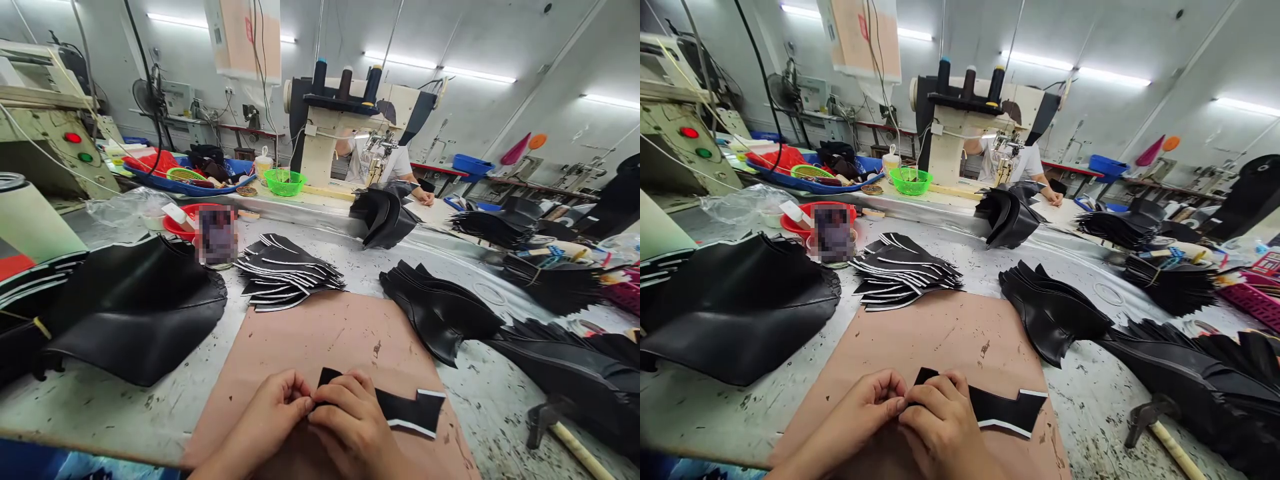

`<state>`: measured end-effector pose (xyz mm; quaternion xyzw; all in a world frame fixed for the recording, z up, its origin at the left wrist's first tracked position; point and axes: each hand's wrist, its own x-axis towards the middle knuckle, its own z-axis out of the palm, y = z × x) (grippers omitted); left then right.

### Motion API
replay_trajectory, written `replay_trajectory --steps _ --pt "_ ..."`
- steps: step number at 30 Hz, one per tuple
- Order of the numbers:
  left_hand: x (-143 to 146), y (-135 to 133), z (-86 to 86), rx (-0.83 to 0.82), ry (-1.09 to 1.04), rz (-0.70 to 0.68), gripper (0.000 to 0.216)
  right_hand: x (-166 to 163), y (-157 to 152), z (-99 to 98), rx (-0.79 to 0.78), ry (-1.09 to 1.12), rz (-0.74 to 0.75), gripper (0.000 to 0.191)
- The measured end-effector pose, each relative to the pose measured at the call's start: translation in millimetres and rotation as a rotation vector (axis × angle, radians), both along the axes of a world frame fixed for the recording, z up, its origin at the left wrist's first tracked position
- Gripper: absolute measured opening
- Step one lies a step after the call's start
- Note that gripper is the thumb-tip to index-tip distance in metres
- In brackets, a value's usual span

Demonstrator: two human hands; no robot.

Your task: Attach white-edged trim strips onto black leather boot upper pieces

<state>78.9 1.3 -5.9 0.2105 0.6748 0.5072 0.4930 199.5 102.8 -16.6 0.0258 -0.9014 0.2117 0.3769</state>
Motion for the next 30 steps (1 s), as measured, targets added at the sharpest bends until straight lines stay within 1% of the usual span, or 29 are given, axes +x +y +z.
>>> replay_trajectory --steps 4,7,11,19,23,28,30 --pt "1 -1 -0.2 0.0 0.014 -0.016 0.027 0 -4 -1.3 -0.025 -0.003 -0.025 0.013" --pt "1 -2 -1.1 0.001 0.03 -0.022 0.025 0 -6 -4.7 -0.109 -0.031 -0.041 0.014" --pt "2 -3 -1.9 0.011 0.042 -0.029 0.025 0 -8 -9.0 -0.215 -0.077 -0.049 0.02" --pt "2 -3 -4.2 0.036 0.059 -0.023 0.025 0 -7 -11.0 -0.304 -0.198 -0.064 0.025" --pt "2 -2 -5.0 0.04 0.041 -0.014 0.026 1 -7 -11.2 -0.318 -0.189 -0.037 0.022" --pt "1 1 -3.0 0.025 -0.008 -0.013 0.027 3 -5 -14.0 -0.275 -0.13 0.008 0.017" --pt "1 2 -2.3 0.002 -0.012 -0.01 0.028 6 -1 -14.2 -0.312 -0.119 0.028 0.012"
